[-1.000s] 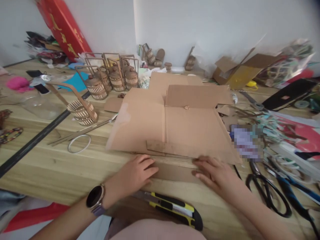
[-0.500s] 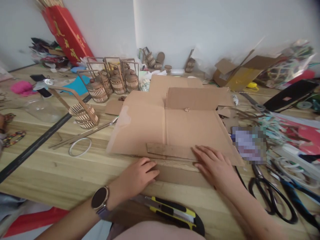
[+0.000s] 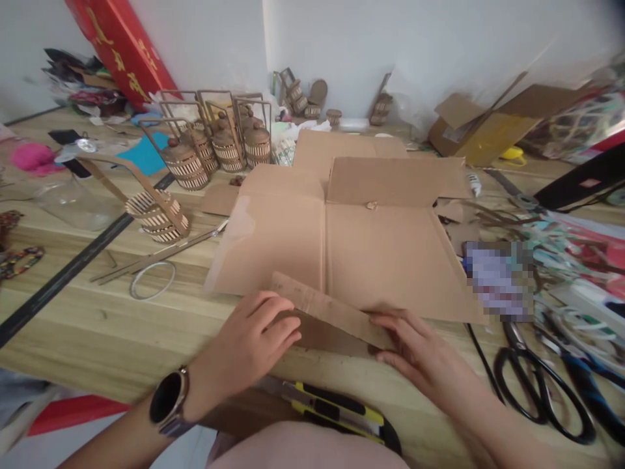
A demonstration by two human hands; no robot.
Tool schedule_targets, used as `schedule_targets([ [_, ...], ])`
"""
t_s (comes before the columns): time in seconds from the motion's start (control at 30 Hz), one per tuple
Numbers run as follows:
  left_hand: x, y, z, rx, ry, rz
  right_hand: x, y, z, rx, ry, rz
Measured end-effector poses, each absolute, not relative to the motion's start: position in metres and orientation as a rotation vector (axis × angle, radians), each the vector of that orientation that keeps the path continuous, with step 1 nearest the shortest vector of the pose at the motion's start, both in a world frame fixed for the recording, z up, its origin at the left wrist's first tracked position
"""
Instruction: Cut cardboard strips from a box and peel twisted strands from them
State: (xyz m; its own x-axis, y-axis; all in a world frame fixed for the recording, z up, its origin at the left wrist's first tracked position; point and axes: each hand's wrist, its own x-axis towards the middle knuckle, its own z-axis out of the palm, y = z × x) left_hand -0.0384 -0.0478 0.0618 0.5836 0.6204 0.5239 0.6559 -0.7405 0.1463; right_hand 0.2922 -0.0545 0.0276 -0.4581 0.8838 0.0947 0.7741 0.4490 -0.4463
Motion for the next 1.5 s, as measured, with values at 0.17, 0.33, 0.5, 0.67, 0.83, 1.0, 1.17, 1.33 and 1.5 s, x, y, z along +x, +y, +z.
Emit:
schedule_targets([
  [0.17, -0.028, -0.042, 0.049, -2.88, -1.139, -0.554, 0.289, -0.053, 0.022, -1.421, -2.458, 0.563],
  [0.33, -0.024, -0.033, 0.037, -3.088, -1.215, -0.21, 0.288, -0.051, 0.016, -1.322, -2.472, 0.526],
  [0.5, -0.027, -0.031, 0.035, -3.145, -1.332, -0.22, 0.314, -0.059, 0.0, -1.387, -2.457, 0.275],
  [0.67, -0.033, -0.032, 0.03, -3.16, -1.371, -0.231, 0.354, -0.072, -0.005, -1.52, -2.362, 0.206],
  [0.83, -0.043, -0.03, 0.027, -3.192, -1.342, -0.267, 0.357, -0.079, -0.005, -1.473, -2.251, 0.103],
  [1.0, -0.054, -0.034, 0.022, -3.183, -1.339, -0.342, 0.358, -0.078, -0.008, -1.445, -2.278, 0.084],
  [1.17, -0.053, -0.039, 0.027, -3.124, -1.369, -0.298, 0.368, -0.077, -0.013, -1.455, -2.326, 0.128],
  [1.33, -0.05, -0.034, 0.037, -3.139, -1.4, -0.221, 0.368, -0.076, -0.013, -1.469, -2.344, 0.181],
  [1.5, -0.053, -0.027, 0.04, -3.157, -1.448, -0.143, 0.363, -0.074, -0.008, -1.504, -2.319, 0.268],
])
